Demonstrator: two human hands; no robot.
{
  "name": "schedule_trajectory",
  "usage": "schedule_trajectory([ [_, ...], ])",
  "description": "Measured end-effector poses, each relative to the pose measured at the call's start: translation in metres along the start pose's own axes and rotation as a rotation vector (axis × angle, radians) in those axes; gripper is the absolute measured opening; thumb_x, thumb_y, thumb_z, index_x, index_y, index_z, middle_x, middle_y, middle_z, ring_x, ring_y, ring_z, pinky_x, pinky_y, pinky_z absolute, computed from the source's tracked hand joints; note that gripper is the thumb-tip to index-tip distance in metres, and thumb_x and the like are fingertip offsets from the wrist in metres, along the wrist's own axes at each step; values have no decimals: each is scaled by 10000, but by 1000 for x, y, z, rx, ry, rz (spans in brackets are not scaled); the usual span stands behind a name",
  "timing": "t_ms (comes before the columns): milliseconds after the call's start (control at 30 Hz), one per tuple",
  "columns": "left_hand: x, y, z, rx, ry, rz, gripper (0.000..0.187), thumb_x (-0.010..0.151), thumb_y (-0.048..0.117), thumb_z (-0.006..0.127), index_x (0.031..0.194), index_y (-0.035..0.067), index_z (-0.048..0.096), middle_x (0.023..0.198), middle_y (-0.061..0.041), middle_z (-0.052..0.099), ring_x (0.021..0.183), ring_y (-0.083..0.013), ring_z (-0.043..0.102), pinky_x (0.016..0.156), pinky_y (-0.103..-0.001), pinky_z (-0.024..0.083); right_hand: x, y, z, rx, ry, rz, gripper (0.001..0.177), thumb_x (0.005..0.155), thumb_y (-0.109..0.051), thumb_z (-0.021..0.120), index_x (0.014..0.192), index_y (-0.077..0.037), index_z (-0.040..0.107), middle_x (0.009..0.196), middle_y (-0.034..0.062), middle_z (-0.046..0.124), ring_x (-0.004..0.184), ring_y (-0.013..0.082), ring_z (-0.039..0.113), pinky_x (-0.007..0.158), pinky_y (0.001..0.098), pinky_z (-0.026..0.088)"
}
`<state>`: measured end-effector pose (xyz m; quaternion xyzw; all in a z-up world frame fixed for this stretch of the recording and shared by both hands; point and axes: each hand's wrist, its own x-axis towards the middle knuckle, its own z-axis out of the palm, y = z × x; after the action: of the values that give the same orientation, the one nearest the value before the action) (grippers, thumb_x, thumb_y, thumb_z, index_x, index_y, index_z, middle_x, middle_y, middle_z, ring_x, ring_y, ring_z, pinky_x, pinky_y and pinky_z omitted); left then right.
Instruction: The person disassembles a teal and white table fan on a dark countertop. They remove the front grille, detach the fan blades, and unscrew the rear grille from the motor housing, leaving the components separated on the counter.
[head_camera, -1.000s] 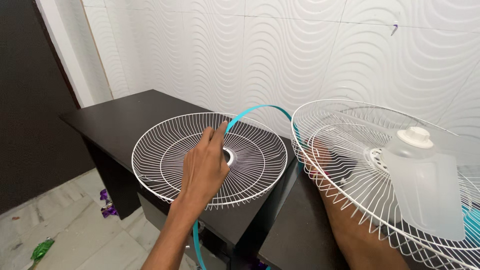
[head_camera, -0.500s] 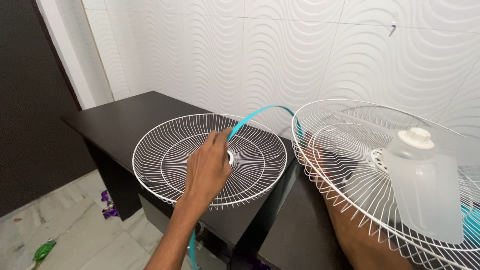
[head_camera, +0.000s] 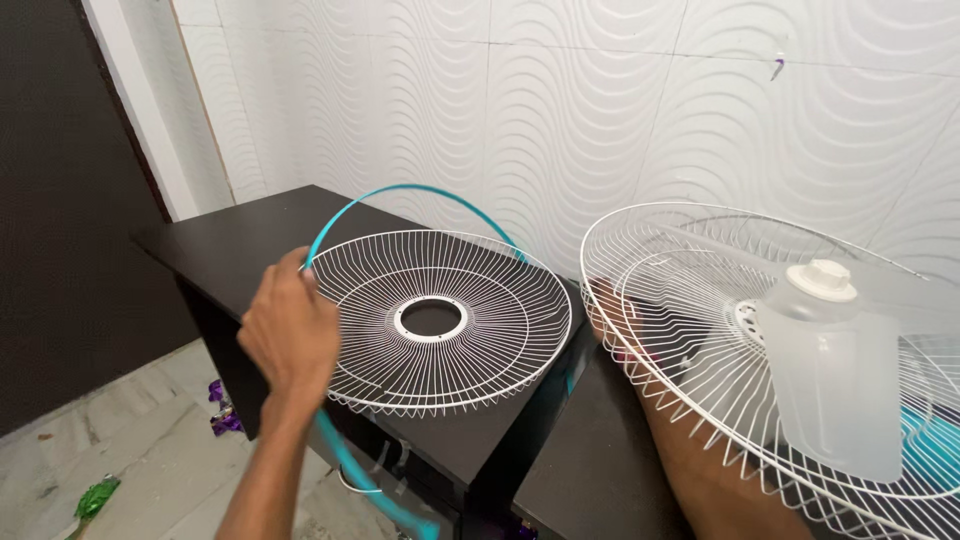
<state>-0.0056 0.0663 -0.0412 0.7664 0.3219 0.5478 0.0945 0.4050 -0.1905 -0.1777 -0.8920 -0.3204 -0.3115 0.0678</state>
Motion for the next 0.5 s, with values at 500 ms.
schedule_trajectory([
  [500,-96,-150,2,17,-309,-302,354,920,154,637,1255,49,675,1137,-195,726,1072,-403,674,907,-514,519,-71,-9,-28,274,112,19,282,949,-209,561,1149,-28,643,1119,212,645,1042,384,612,928,513,483],
])
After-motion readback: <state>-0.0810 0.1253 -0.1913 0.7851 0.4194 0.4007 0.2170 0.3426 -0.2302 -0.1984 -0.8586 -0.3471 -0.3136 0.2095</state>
